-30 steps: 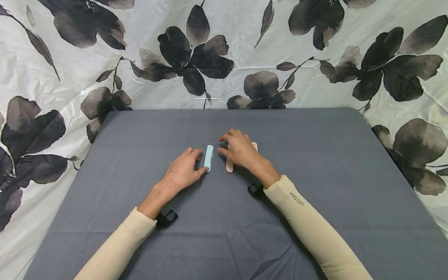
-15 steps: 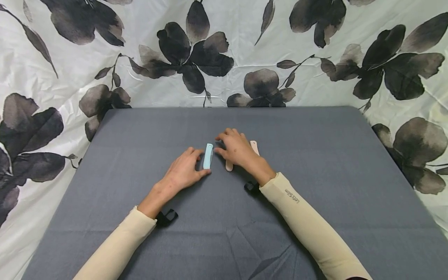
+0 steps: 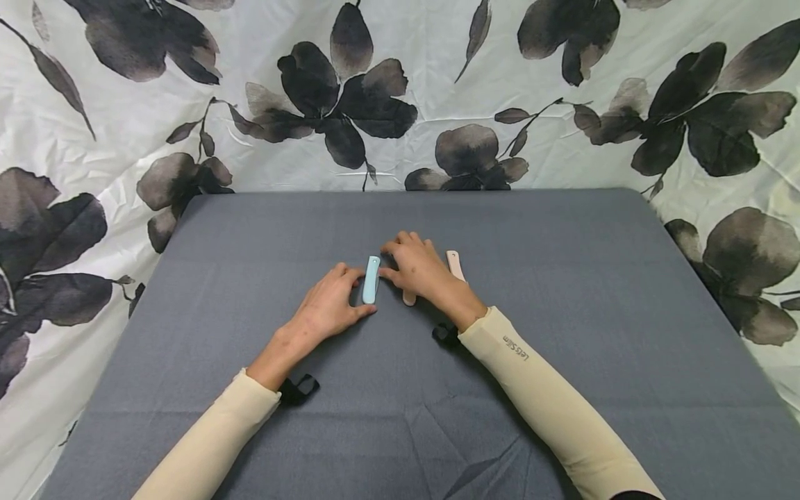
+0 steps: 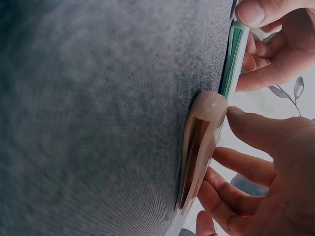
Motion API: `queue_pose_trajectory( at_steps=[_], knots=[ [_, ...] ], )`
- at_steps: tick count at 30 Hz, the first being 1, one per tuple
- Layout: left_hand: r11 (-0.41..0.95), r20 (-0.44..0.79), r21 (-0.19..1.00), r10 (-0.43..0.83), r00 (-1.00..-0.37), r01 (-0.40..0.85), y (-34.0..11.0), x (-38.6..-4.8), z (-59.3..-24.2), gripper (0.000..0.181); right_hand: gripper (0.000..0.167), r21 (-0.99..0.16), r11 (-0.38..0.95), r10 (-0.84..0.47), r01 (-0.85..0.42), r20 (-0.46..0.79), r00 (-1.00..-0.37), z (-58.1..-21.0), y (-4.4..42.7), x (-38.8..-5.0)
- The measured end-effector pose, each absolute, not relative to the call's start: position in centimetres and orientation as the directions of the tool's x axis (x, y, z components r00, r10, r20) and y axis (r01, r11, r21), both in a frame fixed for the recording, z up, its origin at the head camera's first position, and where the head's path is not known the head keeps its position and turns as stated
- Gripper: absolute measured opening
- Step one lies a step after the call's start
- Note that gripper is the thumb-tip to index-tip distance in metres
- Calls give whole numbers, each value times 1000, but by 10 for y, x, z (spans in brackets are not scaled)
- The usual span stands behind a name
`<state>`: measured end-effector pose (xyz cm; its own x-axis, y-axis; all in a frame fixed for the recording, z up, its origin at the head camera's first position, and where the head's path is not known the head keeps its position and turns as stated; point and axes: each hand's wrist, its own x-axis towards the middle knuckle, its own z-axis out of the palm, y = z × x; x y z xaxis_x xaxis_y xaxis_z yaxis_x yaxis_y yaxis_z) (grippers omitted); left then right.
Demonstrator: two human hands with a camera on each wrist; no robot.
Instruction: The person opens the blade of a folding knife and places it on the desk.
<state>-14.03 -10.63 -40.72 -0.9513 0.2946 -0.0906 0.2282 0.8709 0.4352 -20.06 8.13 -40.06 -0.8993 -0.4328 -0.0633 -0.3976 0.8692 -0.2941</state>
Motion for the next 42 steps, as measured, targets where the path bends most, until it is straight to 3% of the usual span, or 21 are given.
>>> queue_pose_trajectory(
  at_steps=[23, 42],
  knots=[
    [865, -100, 444, 305, -947, 232, -108, -141, -406, 63, 44, -309, 859, -453, -409, -84, -888, -399, 76, -200],
    [735, -26, 648, 286, -958, 201, -110, -142, -410, 70, 39, -451, 809, -427, -377, -10, -904, -401, 77, -196]
  ],
)
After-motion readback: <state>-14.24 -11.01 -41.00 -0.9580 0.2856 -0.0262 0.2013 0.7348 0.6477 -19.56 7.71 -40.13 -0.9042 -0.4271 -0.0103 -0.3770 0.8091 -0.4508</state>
